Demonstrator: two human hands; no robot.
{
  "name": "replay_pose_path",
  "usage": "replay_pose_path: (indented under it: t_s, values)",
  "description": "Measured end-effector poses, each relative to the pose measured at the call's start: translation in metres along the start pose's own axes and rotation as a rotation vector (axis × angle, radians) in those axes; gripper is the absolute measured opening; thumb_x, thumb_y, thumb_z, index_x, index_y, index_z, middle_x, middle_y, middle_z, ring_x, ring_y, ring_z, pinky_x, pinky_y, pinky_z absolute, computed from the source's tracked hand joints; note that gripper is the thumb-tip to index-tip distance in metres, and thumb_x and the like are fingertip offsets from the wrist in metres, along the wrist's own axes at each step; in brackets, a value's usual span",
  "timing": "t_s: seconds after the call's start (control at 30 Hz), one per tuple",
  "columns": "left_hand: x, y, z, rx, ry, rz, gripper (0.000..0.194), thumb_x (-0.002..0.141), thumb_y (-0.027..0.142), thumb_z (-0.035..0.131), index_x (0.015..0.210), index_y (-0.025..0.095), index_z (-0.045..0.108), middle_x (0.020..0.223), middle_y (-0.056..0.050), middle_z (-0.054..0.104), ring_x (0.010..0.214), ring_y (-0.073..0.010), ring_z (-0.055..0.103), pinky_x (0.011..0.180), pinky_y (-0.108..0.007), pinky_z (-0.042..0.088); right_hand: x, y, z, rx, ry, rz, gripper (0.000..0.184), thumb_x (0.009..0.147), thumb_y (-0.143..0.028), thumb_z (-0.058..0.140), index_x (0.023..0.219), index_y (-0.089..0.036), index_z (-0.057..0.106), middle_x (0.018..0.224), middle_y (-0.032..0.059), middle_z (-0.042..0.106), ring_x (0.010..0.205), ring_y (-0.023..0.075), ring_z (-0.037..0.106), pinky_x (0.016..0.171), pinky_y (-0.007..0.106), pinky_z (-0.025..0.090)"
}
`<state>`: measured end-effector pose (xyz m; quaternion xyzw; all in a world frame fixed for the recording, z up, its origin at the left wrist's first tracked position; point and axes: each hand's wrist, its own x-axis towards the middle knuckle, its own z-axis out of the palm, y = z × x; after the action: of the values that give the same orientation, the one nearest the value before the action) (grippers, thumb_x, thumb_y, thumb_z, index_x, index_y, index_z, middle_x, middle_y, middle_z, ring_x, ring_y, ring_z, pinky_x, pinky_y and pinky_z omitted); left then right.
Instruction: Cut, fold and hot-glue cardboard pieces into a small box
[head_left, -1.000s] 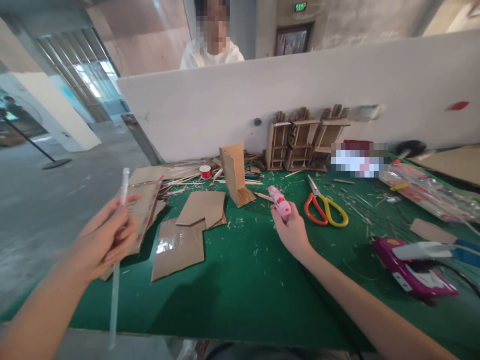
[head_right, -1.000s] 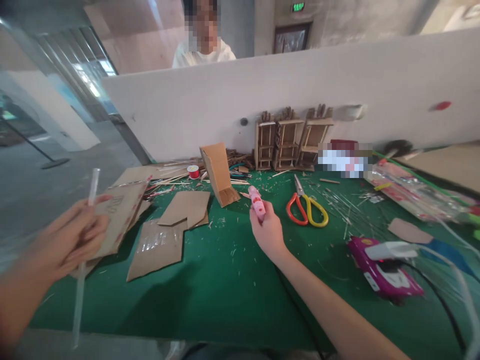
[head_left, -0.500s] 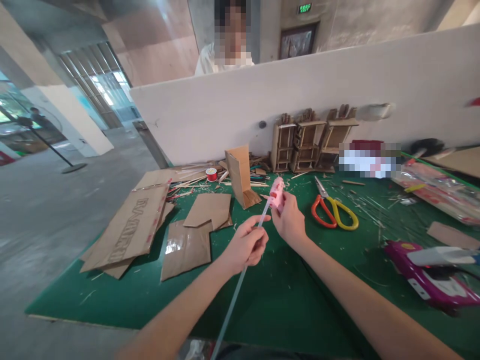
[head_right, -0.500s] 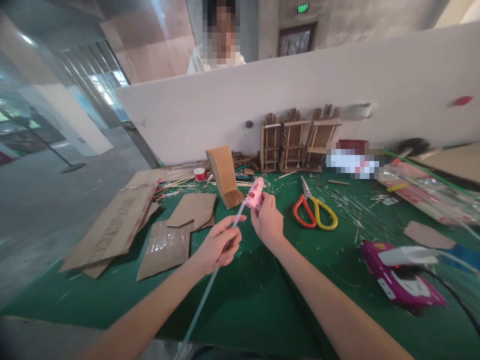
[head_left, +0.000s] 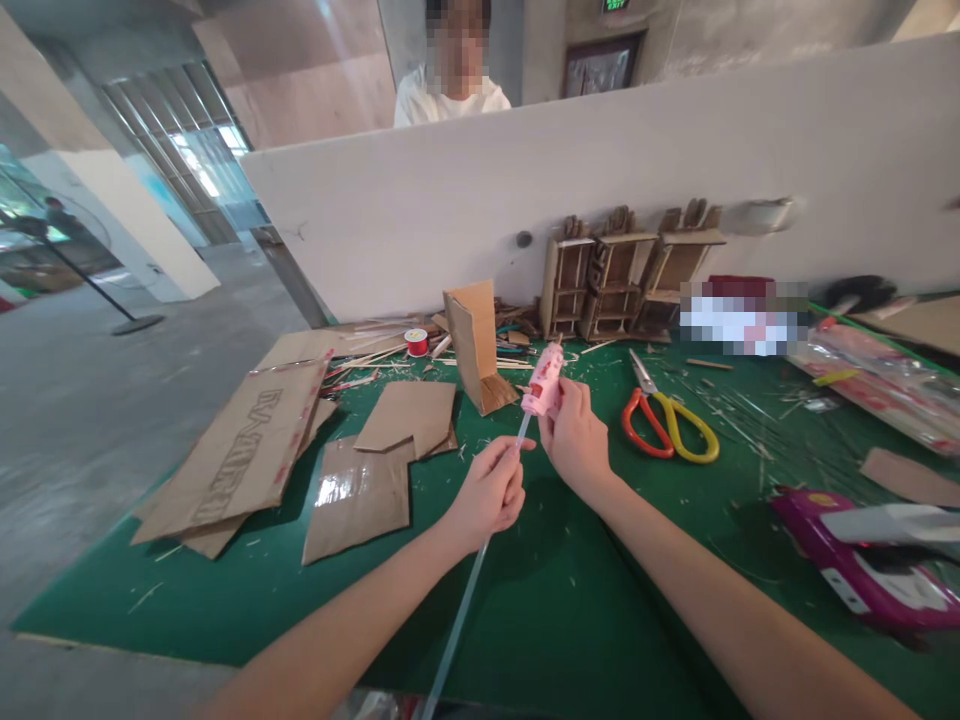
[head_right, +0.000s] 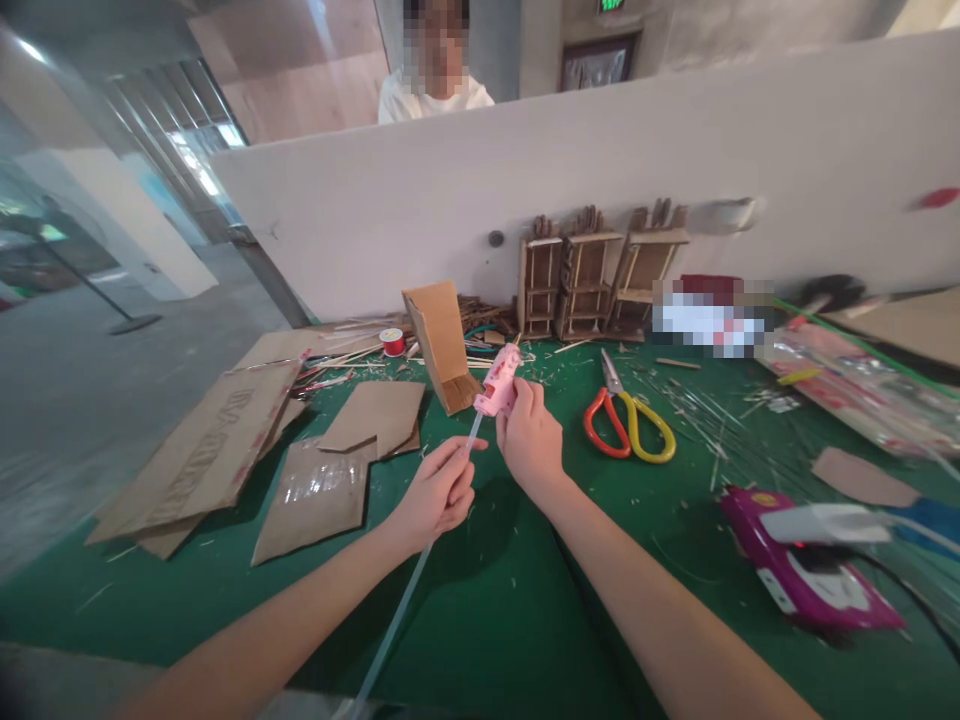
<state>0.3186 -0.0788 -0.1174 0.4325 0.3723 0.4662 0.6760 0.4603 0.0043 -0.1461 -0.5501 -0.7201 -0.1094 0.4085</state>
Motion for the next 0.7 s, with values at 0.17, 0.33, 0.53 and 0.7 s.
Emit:
replay_pose_path:
  t_s: [0.17,0.33,0.53,0.7]
  values:
    - [0.000,0.003,-0.002,0.022,0.012,-0.009,0.031,0.089,0.049,0.053,0.099,0.020,0.053,0.044,0.012,0.032,0.027,-0.0047,0.019,0.025,-0.016,0.014,0.003,0.003,-0.005,-0.125,0.030,-0.115,0.038,0.086,-0.018,0.045,0.124,-0.009,0.044,0.114,0.0188,0.060,0.081,0.0239,0.064,0.060,0.032,0.050]
    - [0.003,0.005,-0.006,0.071,0.082,0.018,0.029,0.088,0.048,0.054,0.089,0.019,0.051,0.043,0.012,0.033,0.027,-0.0046,0.021,0.025,-0.016,0.015,0.005,0.001,-0.010,-0.197,0.033,-0.248,0.034,0.091,-0.017,0.043,0.124,-0.009,0.047,0.111,0.0170,0.063,0.086,0.0228,0.064,0.068,0.032,0.049]
    - [0.005,0.005,-0.010,0.147,0.112,0.035,0.034,0.086,0.053,0.054,0.082,0.019,0.049,0.041,0.012,0.034,0.025,-0.0045,0.025,0.026,-0.016,0.017,0.002,-0.007,-0.013,-0.185,-0.009,-0.304,0.036,0.091,-0.017,0.042,0.126,-0.008,0.047,0.114,0.0178,0.063,0.090,0.0234,0.063,0.070,0.033,0.048]
    - [0.006,0.007,-0.013,0.149,0.041,-0.011,0.040,0.087,0.054,0.053,0.100,0.016,0.054,0.056,0.004,0.054,0.035,-0.0089,0.048,0.031,-0.019,0.037,0.002,-0.006,-0.008,0.025,-0.111,-0.109,0.037,0.085,-0.020,0.048,0.122,-0.012,0.050,0.116,0.0165,0.062,0.085,0.0244,0.063,0.063,0.032,0.048]
